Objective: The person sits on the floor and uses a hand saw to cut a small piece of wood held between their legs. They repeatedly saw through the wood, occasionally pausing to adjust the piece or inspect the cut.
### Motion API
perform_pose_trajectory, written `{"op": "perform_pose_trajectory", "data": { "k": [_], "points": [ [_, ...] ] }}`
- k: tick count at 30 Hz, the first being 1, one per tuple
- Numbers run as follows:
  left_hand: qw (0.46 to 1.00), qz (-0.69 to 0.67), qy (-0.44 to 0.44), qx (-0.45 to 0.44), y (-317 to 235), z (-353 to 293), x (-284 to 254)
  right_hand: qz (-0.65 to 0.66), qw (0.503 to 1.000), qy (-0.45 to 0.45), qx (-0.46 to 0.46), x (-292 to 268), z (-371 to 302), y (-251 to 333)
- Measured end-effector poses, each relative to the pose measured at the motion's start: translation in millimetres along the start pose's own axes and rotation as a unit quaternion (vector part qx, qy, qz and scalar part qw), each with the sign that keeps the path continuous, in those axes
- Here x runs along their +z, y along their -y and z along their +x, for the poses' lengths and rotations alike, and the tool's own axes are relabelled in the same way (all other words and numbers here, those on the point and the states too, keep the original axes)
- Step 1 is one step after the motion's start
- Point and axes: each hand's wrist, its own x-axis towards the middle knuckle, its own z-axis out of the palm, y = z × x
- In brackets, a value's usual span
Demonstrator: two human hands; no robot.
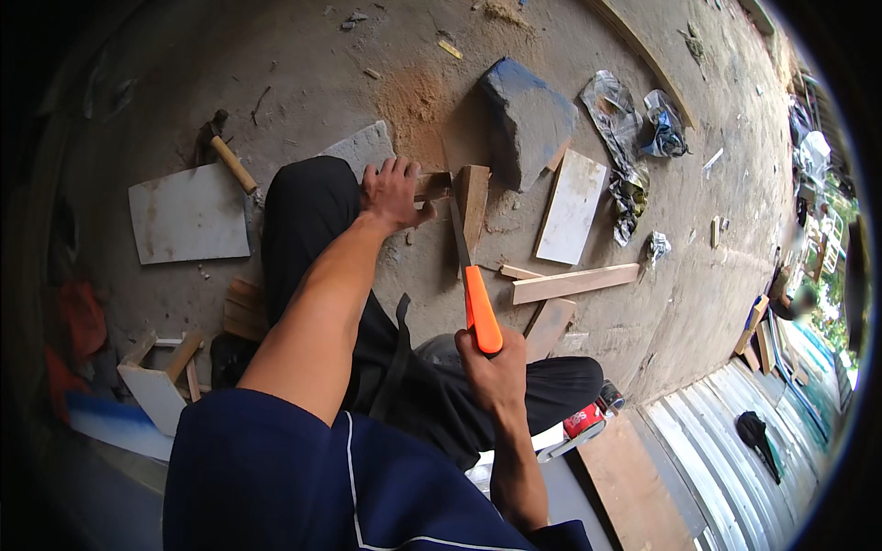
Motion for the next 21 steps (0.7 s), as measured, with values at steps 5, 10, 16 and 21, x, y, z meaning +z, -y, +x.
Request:
{"op": "perform_pose_trajectory", "data": {
  "k": [5,10,16,21],
  "points": [
    [0.999,0.033,-0.002,0.007,0.2,3.5,4.1,-0.003,1.0,-0.011,0.004,-3.1,-13.2,4.6],
    [0.998,0.04,-0.034,0.022,3.6,-0.6,5.7,0.004,0.999,-0.02,0.047,-27.6,-78.4,5.8],
    [0.999,0.028,-0.01,0.013,1.8,-4.9,5.8,-0.038,0.998,0.001,0.058,-2.1,2.2,5.2],
    [1.0,0.022,-0.007,0.009,-2.4,1.3,-0.6,-0.011,0.998,-0.038,-0.042,-11.6,-53.4,4.1]
  ]
}}
